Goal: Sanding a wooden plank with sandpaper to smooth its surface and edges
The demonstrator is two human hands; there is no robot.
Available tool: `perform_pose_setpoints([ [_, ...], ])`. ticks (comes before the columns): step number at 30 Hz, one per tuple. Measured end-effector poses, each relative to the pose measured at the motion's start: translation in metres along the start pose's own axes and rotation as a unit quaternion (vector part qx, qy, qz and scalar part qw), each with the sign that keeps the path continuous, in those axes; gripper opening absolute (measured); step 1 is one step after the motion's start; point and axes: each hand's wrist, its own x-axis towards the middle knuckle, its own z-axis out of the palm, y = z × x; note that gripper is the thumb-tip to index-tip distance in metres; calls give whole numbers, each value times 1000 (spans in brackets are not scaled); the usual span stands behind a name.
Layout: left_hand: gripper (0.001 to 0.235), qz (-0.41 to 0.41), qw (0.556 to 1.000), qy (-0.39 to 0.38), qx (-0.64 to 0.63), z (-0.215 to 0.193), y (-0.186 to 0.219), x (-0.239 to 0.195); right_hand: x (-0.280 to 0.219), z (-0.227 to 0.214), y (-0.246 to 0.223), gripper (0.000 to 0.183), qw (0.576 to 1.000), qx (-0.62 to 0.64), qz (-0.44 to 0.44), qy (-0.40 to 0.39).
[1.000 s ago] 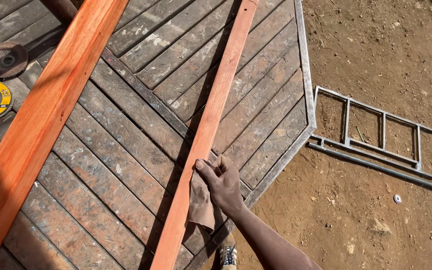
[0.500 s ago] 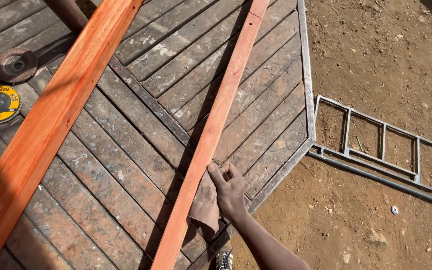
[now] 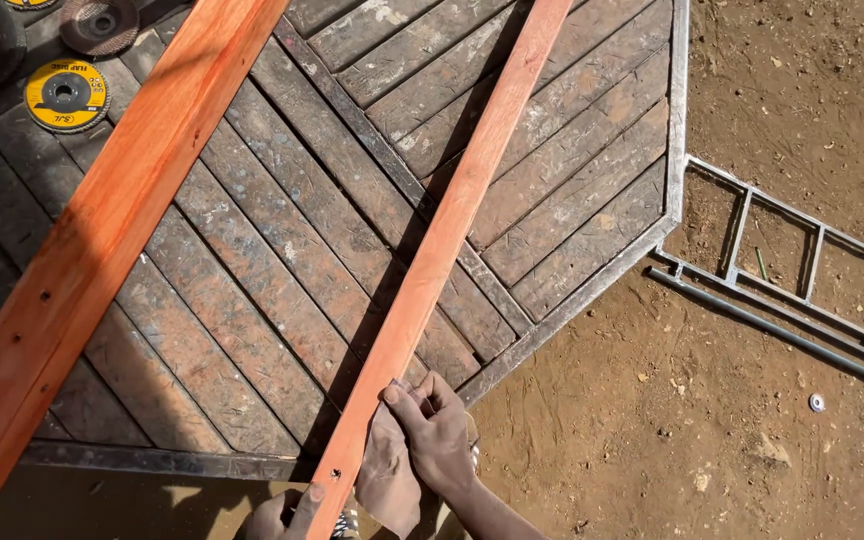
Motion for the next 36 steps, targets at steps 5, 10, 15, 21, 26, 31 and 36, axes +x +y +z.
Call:
perform_pose_setpoints([
  [5,69,-12,996,-15,84,-114,160,-176,5,-2,1,44,996,-46,-67,-36],
  [10,71,178,979,43,-89,-101,126,-163,-36,27,28,42,996,-8,-33,84],
  [15,69,185,976,-33,-107,-119,110,-171,-183,70,106,40,995,12,67,73],
  [21,63,217,945,-196,-148,-104,-27,-133,-142,61,77,44,998,-2,-26,58],
  [26,60,208,938,-217,-170,-106,-119,-135,-214,91,111,44,997,19,-43,69],
  [31,61,241,940,-181,-160,-115,-109,-160,-301,106,167,43,1000,-14,6,1],
  [36,56,228,945,-166,-167,-107,-122,-139,-220,85,104,46,999,-31,-17,1],
])
